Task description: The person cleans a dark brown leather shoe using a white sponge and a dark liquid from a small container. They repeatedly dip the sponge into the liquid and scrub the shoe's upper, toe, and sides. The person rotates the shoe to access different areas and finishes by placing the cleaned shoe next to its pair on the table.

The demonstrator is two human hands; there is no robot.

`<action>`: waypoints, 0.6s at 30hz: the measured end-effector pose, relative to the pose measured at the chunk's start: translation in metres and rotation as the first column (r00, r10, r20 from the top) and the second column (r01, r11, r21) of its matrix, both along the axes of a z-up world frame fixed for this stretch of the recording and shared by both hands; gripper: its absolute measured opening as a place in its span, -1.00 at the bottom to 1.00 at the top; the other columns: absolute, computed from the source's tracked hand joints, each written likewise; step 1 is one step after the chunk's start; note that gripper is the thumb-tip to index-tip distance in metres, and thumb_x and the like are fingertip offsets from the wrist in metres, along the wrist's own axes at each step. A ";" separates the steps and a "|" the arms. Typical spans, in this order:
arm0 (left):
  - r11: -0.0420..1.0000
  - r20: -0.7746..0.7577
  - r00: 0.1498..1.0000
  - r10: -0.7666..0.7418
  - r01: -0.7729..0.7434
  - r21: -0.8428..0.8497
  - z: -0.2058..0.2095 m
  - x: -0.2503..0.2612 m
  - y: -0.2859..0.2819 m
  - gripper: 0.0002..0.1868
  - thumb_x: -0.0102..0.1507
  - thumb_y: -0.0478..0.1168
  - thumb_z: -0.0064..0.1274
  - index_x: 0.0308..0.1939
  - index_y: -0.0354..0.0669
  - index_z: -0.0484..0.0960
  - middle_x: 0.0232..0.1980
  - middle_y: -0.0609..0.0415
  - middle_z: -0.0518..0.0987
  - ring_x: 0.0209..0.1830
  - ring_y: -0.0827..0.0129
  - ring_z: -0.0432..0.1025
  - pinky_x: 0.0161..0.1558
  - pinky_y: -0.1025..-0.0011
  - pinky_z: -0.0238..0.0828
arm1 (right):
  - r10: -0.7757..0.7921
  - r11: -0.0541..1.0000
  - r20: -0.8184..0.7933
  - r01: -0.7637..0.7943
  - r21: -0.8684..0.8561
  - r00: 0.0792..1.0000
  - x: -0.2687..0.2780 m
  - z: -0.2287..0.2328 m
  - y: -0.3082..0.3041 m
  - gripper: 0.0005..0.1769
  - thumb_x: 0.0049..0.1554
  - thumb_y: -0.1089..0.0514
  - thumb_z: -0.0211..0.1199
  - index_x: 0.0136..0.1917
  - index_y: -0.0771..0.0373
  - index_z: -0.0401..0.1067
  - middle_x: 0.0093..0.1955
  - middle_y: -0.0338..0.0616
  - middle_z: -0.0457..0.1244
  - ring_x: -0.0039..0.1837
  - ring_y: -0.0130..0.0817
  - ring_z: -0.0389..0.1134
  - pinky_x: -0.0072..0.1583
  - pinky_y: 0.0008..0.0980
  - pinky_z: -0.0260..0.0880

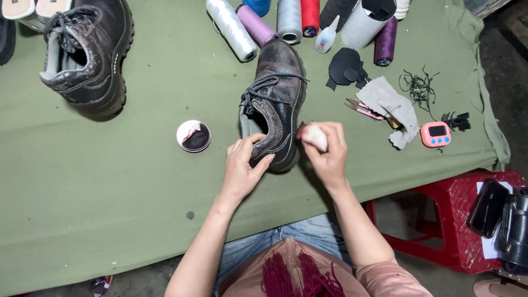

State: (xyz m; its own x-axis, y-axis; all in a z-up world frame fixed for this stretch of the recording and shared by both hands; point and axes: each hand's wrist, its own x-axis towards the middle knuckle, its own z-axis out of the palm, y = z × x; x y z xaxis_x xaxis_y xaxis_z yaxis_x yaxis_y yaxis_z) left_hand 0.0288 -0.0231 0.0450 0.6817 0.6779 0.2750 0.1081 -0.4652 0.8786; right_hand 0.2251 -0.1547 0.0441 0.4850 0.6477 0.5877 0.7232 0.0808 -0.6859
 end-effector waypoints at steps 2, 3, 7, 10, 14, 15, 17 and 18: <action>0.998 0.021 0.999 -0.029 0.030 -0.051 0.008 -0.005 0.004 -0.56 0.26 -0.06 0.21 0.19 -0.03 0.53 0.01 0.06 0.65 0.01 0.11 0.49 0.21 0.12 0.22 | 0.069 0.998 -0.012 -0.069 -0.003 0.998 -0.022 -0.008 -0.005 -0.56 -0.02 0.25 0.52 0.12 0.28 0.47 0.04 0.05 0.29 0.11 0.10 0.39 0.17 0.00 0.38; 0.993 0.043 0.997 -0.059 0.063 -0.103 0.011 -0.006 0.005 -0.55 0.30 -0.05 0.13 0.24 -0.05 0.51 0.01 -0.01 0.65 0.03 0.07 0.49 0.25 0.09 0.19 | 0.135 0.991 -0.024 -0.136 -0.006 0.990 -0.033 -0.012 -0.009 -0.50 -0.10 0.16 0.59 0.11 0.21 0.52 0.04 0.02 0.30 0.12 0.09 0.40 0.16 0.02 0.39; 0.983 0.046 0.995 -0.088 0.094 -0.155 0.012 -0.004 0.003 -0.64 0.43 -0.09 -0.21 0.23 -0.05 0.53 0.00 -0.03 0.65 0.02 0.09 0.49 0.28 0.14 0.15 | 0.143 0.989 0.017 -0.142 -0.045 0.990 -0.013 -0.033 -0.008 -0.47 -0.08 0.09 0.56 0.13 0.24 0.49 0.06 0.07 0.26 0.09 0.13 0.40 0.12 0.05 0.41; 0.994 0.025 0.994 -0.103 0.103 -0.020 0.009 0.000 0.000 -0.68 0.43 -0.09 -0.20 0.18 0.07 0.59 0.07 0.17 0.64 0.08 0.26 0.51 0.22 0.27 0.18 | -0.031 0.999 0.026 0.032 -0.015 0.999 -0.008 -0.001 -0.007 -0.62 0.04 0.36 0.40 0.14 0.28 0.46 0.03 0.02 0.26 0.10 0.07 0.38 0.16 -0.07 0.38; 0.991 0.023 0.997 -0.079 0.076 0.112 0.012 0.013 -0.002 -0.74 0.45 -0.09 -0.12 0.08 0.04 0.64 0.09 0.16 0.64 0.06 0.25 0.53 0.14 0.28 0.23 | 0.016 0.999 0.098 -0.013 -0.029 0.995 -0.030 -0.016 -0.012 -0.56 -0.08 0.28 0.49 0.10 0.24 0.52 0.00 -0.02 0.27 0.06 0.05 0.39 0.12 -0.06 0.41; 0.982 0.018 0.997 -0.076 0.071 0.175 0.012 0.014 -0.004 -0.77 0.44 -0.10 -0.09 0.04 0.01 0.66 0.08 0.14 0.65 0.04 0.24 0.53 0.10 0.27 0.23 | 0.077 0.996 0.080 -0.073 -0.046 0.994 -0.042 -0.023 -0.014 -0.54 -0.11 0.25 0.51 0.11 0.15 0.59 0.02 -0.12 0.30 0.07 -0.07 0.41 0.12 -0.12 0.44; 0.985 0.003 0.997 -0.072 0.070 0.157 0.003 0.014 -0.009 -0.77 0.44 -0.07 -0.09 0.01 0.06 0.66 0.06 0.21 0.65 0.03 0.29 0.54 0.10 0.31 0.23 | 0.013 0.999 0.060 -0.011 -0.042 0.998 -0.027 -0.024 -0.020 -0.55 -0.11 0.27 0.51 0.09 0.18 0.56 0.01 -0.07 0.29 0.06 -0.01 0.40 0.12 -0.08 0.42; 0.986 0.002 0.998 -0.057 0.056 0.159 0.001 0.017 -0.007 -0.78 0.44 -0.04 -0.08 -0.02 0.10 0.67 0.04 0.27 0.66 0.02 0.35 0.55 0.09 0.35 0.22 | -0.040 0.999 0.054 0.041 -0.022 0.998 -0.016 -0.023 -0.017 -0.56 -0.10 0.29 0.51 0.07 0.22 0.52 -0.01 -0.02 0.28 0.06 0.04 0.39 0.11 -0.05 0.41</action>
